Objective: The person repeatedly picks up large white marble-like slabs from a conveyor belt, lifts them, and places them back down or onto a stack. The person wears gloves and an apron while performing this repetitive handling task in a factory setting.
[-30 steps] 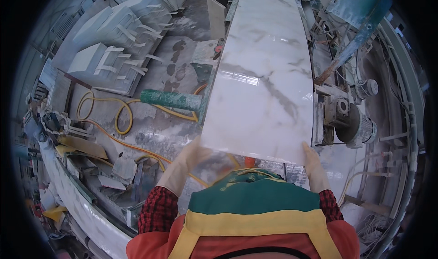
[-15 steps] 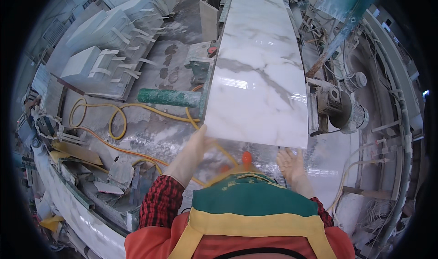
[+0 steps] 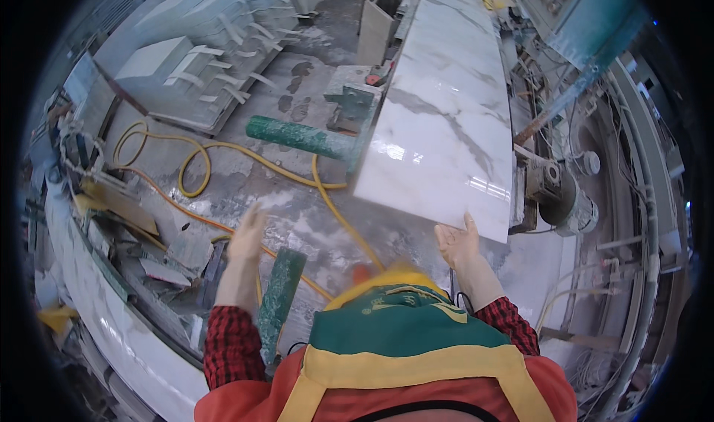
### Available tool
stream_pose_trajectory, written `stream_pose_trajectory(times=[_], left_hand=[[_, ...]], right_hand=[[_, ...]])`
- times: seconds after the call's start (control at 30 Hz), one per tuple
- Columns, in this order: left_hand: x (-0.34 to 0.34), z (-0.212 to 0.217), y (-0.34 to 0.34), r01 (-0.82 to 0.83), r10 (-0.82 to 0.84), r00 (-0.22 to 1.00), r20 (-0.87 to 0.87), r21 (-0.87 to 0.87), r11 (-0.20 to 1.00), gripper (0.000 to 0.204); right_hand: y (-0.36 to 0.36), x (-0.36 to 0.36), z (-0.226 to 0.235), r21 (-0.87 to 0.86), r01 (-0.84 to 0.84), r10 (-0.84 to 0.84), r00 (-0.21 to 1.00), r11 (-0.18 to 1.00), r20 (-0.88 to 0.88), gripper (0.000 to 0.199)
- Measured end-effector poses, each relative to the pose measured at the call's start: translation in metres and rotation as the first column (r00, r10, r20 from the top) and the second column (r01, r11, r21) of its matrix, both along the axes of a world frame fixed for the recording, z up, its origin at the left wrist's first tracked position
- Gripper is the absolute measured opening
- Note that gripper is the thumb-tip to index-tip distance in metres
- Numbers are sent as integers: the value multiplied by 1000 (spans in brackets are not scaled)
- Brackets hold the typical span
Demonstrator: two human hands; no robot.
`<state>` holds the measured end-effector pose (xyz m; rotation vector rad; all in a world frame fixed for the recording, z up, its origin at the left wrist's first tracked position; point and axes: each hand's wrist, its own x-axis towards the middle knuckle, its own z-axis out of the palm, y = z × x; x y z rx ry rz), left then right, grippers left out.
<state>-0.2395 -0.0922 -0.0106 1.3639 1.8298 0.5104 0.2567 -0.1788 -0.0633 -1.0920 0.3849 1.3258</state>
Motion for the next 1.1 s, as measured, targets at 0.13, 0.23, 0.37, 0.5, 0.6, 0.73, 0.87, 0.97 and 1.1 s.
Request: stream_pose_trajectory(times=[0.13, 0.23, 0.37, 0.5, 0.6, 0.73, 0.87, 0.97, 1.1], left_hand=[[-166, -33, -112, -418, 519, 840, -158, 421, 805, 55], [-247, -40, -236, -493, 705, 657, -268, 554, 670, 55], [-314, -107, -439, -333, 616, 113, -780, 555, 763, 60], [-294, -143, -513, -232, 575, 268, -773, 527, 817, 56], [-252, -136, -490, -409, 617, 179, -766, 513, 755, 54], [-206, -101, -458, -416, 636, 96, -765, 550, 724, 51], [-203, -99, -455, -468, 636, 21, -771, 554, 688, 47], [-197, -92, -453, -409, 671, 29, -741, 604, 684, 43], [-198, -91, -457, -338, 709, 64, -703, 653, 678, 41]], right_hand=[[5, 9, -2, 14, -73, 74, 995, 997, -69, 81], [4, 7, -6, 66, -97, 97, 995, 993, -3, 82], [5, 4, -5, 51, -75, 77, 997, 996, -29, 86], [9, -1, -4, 81, -60, 63, 997, 995, -42, 90], [16, 4, 2, 66, -66, 67, 998, 996, -15, 92], [24, 7, -1, 43, -33, 36, 998, 999, -55, 93], [20, 4, 0, 82, -65, 64, 998, 995, 11, 88], [13, -6, 8, 86, -94, 86, 991, 992, 99, 85], [12, -8, 7, 78, -139, 124, 977, 987, 174, 82]])
